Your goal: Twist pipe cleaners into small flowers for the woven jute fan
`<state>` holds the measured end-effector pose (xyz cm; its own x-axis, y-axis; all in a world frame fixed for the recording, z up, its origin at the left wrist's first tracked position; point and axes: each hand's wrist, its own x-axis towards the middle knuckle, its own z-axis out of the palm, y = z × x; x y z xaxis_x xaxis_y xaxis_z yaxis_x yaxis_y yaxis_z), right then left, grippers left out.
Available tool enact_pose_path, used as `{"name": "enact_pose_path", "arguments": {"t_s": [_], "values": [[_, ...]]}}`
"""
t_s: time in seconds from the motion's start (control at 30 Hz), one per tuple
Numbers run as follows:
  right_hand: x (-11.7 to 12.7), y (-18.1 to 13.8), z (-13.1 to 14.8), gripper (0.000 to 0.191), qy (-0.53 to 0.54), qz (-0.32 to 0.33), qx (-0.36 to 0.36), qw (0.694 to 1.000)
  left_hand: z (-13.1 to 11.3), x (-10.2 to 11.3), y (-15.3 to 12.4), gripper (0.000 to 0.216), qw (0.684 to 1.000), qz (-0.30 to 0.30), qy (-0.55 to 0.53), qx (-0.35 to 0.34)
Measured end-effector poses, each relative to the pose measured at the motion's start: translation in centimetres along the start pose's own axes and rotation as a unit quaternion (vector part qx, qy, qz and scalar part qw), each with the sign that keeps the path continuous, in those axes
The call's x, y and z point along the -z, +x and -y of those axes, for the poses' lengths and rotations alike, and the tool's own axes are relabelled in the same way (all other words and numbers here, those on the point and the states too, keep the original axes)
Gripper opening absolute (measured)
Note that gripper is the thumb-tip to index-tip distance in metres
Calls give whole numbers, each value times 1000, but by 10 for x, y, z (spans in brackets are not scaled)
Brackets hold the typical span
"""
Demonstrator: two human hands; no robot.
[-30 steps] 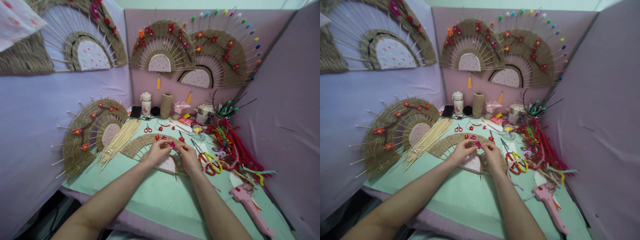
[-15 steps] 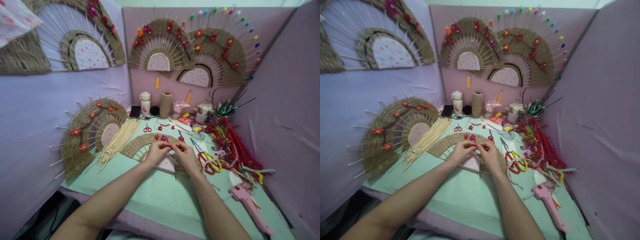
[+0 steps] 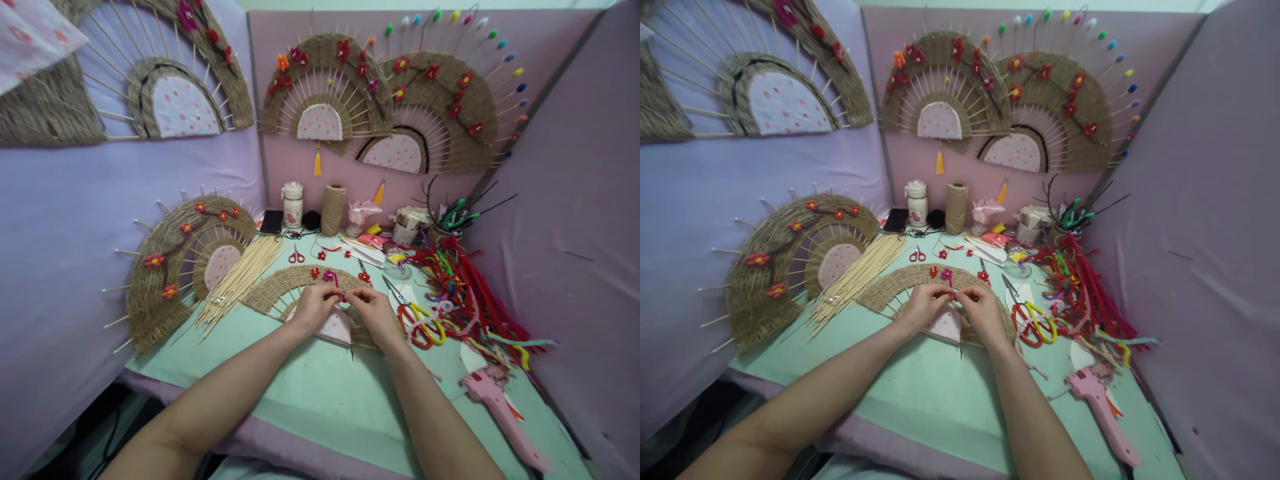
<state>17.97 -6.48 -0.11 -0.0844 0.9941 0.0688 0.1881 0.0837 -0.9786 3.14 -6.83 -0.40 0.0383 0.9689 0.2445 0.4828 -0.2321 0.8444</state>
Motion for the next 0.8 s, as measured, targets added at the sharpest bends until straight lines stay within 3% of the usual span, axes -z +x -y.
{"name": "enact_pose_path", "arguments": {"t_s": [0.3,0.47,0.6,0.7,0.8], "values": [[5,8,-17,14,121,26,-94,988,-3,0,-2,17,998,14,17,-54],[2,9,-13,16,191,10,-120,974,1,-2,4,15,996,14,-86,22],[-2,11,-11,19,258,-7,-118,959,3,-5,8,31,965,39,-246,82],[-2,11,-11,21,236,16,-104,966,4,-4,9,24,954,28,-280,108],[-1,10,-9,27,157,-11,-77,984,4,-3,8,23,951,17,-285,120]]}}
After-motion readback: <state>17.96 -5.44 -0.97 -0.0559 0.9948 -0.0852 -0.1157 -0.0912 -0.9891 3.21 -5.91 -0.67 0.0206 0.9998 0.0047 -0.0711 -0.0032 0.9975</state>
